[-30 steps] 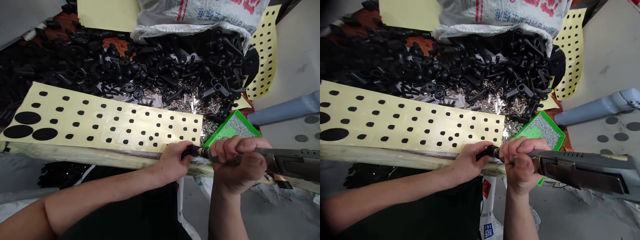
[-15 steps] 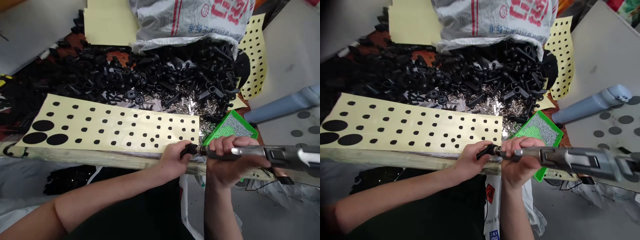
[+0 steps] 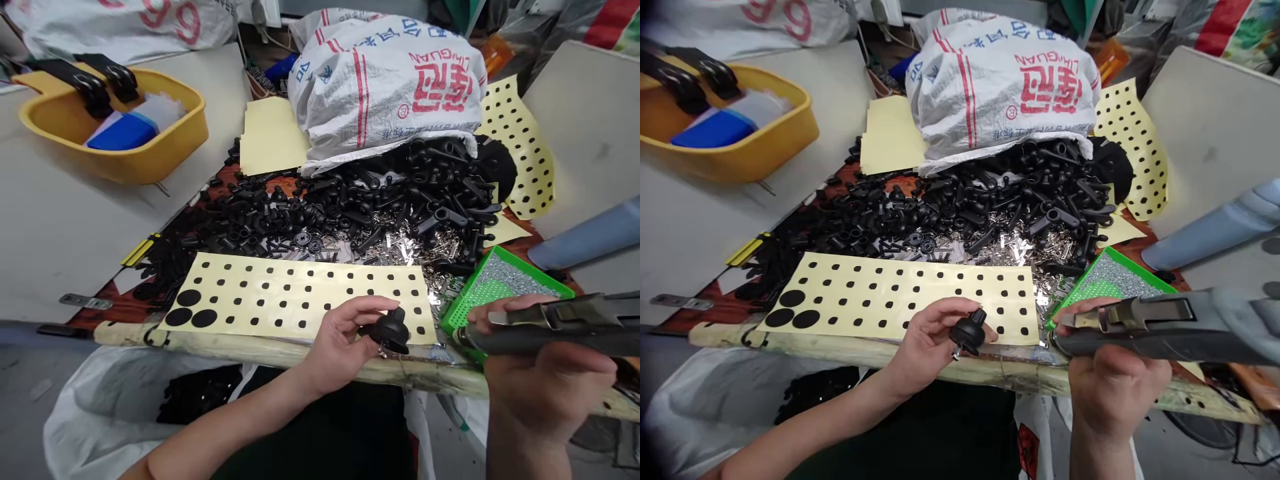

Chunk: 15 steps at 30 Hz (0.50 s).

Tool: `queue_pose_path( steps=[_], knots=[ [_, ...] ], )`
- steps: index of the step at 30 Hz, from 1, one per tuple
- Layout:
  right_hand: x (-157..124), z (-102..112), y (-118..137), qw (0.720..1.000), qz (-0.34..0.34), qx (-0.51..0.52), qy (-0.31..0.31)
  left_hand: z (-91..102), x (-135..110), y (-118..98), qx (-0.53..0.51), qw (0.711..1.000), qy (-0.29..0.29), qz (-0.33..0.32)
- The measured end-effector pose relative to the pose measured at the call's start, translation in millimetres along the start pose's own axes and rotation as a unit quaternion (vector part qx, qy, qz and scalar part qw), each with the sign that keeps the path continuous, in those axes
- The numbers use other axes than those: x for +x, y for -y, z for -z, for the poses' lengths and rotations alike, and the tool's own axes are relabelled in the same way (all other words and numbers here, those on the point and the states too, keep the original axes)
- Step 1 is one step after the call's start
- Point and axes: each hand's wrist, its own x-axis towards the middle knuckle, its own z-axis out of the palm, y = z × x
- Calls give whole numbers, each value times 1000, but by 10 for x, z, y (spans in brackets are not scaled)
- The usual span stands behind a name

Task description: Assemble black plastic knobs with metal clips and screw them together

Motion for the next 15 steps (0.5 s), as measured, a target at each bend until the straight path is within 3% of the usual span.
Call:
queue_pose_path(
  steps=[5,8,15],
  knots=[
    [-48,-65,64,1000,6,0,-17,78,-36,51,-44,998,37,21],
    [-57,-92,79,1000,-1,23,-1,123,-43,42,-7,999,35,30],
    [-131,-59,60,1000,3,-13,22,162,-32,-48,142,987,35,-67]
  ],
)
